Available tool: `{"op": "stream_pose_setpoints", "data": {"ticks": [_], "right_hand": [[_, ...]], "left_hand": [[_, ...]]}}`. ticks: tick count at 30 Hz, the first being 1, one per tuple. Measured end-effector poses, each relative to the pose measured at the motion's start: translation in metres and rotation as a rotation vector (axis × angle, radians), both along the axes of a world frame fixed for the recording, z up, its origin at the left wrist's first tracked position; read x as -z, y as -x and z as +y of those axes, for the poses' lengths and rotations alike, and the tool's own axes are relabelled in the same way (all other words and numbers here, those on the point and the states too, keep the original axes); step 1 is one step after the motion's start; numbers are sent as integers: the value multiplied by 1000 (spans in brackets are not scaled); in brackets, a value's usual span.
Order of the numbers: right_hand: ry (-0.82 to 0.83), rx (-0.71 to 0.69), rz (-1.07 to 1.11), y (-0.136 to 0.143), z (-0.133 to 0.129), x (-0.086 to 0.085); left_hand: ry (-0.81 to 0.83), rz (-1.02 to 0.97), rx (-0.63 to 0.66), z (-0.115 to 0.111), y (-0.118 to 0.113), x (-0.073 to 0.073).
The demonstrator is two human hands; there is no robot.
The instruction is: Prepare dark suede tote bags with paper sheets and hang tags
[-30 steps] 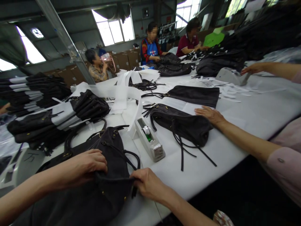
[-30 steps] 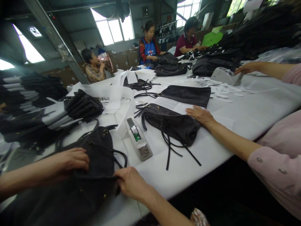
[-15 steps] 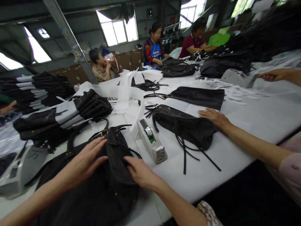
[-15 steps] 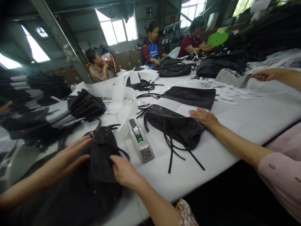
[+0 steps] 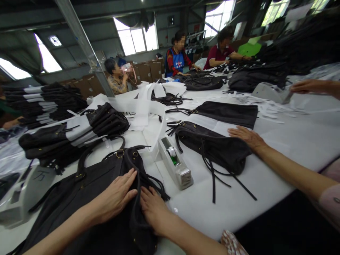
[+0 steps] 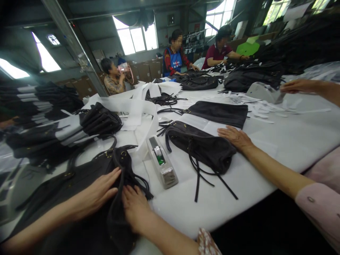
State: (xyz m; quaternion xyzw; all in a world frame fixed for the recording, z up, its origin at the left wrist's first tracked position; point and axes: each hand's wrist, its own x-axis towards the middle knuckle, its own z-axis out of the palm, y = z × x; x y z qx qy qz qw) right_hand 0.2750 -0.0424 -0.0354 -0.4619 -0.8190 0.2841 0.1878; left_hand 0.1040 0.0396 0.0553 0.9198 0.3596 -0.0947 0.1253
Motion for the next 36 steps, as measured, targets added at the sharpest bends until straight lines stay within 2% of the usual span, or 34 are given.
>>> {"op": "stream_pose_setpoints", "data": {"ticks": [4,7,9,11,13,15,17,19,21,23,26,30,33,36], "right_hand": [[0,28,-54,10,3,7],[-5,68,-6,12,4,8],[-11,120,65,11,1,6],[3,219,168,7,-5,2],[61,375,302,1,-12,-8],[138,554,442,-4,-20,-22],[180,685,516,-4,-27,-40],[144,714,477,3,-33,-54],[58,675,386,14,-38,-58],[-46,625,343,24,-42,-50],[-160,623,383,29,-50,-20],[-136,719,397,18,-56,18],[-143,733,347,14,-53,26],[-200,760,291,18,-49,22]], "left_hand": [[-16,140,17,-1,-26,25],[-38,132,-23,-4,-29,46],[1,81,-61,-3,-26,51],[51,8,-91,1,-22,47],[98,-89,-111,7,-20,37],[103,-178,-127,13,-21,26],[34,-211,-135,20,-22,18],[-74,-192,-133,29,-23,14],[-130,-167,-118,41,-23,11],[-137,-151,-95,58,-22,10],[-50,-125,-26,86,-21,11],[101,-137,-14,120,-21,31],[133,-183,-82,133,-23,50],[158,-258,-148,135,-23,58]]}}
